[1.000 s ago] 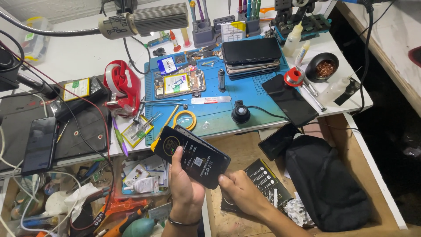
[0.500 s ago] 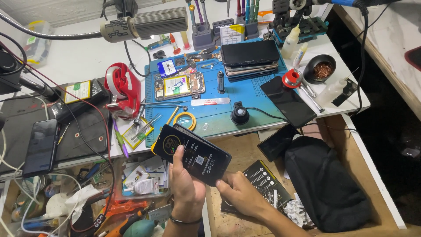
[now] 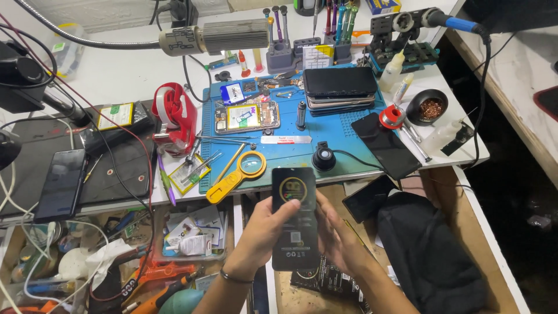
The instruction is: Inspecting and preparing a replacement phone screen and phone chassis for assembly.
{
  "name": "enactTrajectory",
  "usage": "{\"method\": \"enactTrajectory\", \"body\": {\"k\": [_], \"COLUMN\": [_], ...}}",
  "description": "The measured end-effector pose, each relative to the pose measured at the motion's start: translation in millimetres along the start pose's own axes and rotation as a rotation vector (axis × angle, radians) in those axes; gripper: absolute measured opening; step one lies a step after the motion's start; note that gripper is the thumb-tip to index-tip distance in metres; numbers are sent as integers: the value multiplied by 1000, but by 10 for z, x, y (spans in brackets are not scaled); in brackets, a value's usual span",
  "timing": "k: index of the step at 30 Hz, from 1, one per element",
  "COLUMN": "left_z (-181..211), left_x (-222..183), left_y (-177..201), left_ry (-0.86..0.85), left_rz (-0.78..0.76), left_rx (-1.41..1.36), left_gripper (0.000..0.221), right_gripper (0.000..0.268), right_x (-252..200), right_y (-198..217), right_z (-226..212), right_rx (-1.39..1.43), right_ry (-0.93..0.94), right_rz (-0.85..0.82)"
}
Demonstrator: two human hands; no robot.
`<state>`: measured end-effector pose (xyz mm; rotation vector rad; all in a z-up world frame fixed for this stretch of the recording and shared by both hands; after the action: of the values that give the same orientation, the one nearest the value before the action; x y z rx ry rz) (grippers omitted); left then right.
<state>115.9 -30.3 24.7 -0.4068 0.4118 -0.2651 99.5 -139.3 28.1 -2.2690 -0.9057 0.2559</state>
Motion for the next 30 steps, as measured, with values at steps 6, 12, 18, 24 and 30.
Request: {"method": "enactTrajectory", "body": {"k": [6, 12, 18, 24, 30], "left_z": [247, 477, 603, 846, -94], "left_x": [9, 43, -35, -459, -607], "left_y": [-320, -626, -658, -388, -269], "left_ry": [121, 88, 46, -234, -181], "left_rz": [-68, -221, -244, 39, -22], "left_rx": [605, 919, 942, 929, 1155], "left_gripper": [23, 35, 54, 29, 43], "right_gripper": [60, 56, 61, 67, 69], "right_x": [-179, -172, -219, -207, -225], "right_y": [447, 601, 714, 661, 739], "right_z": [345, 364, 167, -8, 149], "right_rx": [251, 370, 375, 406, 498], "right_ry": [-194, -16, 123, 244, 158], "right_rz": [557, 643, 587, 303, 347]}}
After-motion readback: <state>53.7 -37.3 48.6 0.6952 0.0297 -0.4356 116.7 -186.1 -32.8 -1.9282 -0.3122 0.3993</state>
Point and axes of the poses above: each hand's wrist, its own x-axis towards the middle knuckle, its own y-axis out of the back of the hand, z = x × y, the point moved 9 cm from there along x, towards the middle knuckle, and after that the axes turned 10 degrees about -z, right-handed, at the moved point
